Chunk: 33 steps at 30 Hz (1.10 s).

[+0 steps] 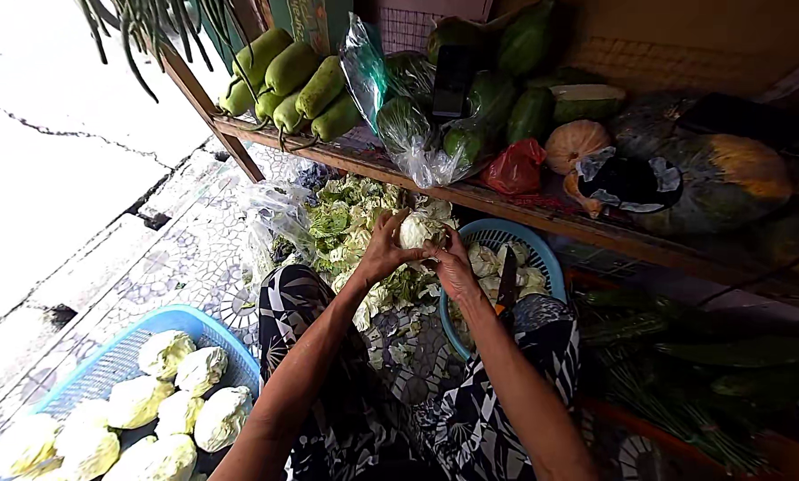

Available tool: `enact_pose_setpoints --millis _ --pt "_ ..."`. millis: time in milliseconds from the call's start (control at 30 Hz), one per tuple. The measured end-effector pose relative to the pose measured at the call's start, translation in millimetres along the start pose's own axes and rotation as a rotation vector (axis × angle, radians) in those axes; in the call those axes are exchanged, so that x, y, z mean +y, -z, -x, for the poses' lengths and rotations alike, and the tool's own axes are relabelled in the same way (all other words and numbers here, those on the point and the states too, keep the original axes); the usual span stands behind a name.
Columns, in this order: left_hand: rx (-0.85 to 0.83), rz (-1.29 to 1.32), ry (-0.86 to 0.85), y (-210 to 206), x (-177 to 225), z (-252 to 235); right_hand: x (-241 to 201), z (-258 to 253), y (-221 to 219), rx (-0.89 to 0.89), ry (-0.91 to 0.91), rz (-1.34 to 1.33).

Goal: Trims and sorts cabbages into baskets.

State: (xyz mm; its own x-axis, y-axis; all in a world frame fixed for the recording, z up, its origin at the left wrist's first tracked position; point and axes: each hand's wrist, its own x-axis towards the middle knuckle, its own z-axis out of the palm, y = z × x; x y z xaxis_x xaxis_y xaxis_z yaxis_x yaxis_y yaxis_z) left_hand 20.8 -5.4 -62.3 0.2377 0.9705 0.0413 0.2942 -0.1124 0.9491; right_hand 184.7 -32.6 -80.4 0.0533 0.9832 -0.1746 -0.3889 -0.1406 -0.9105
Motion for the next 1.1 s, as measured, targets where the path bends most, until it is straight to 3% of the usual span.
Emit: enact_pose_setpoints --millis 233,500,767,933,1100 --pt "-0.096 0.288 -0.105 9.1 -2.0 0.8 -5.6 -3.4 9.7 -0.02 -0.008 -0.215" --pt "0.017 0.207 -0.189 -2.0 -4.3 2.6 6.4 -3.4 6.4 -0.067 0.102 -0.168" --pt "-0.147 0.095 -0.312 8.6 -9.3 1.5 8.2 -0.7 4.5 -0.015 0.056 -0.071" --pt "-0.235 0.248 -0.25 17.7 -5.9 2.3 1.2 0.3 10.0 0.004 0.087 -0.014" --pt "-0.067 0.174 -0.075 9.5 -3.6 5.7 1.1 2.9 10.2 -0.025 0.222 0.294"
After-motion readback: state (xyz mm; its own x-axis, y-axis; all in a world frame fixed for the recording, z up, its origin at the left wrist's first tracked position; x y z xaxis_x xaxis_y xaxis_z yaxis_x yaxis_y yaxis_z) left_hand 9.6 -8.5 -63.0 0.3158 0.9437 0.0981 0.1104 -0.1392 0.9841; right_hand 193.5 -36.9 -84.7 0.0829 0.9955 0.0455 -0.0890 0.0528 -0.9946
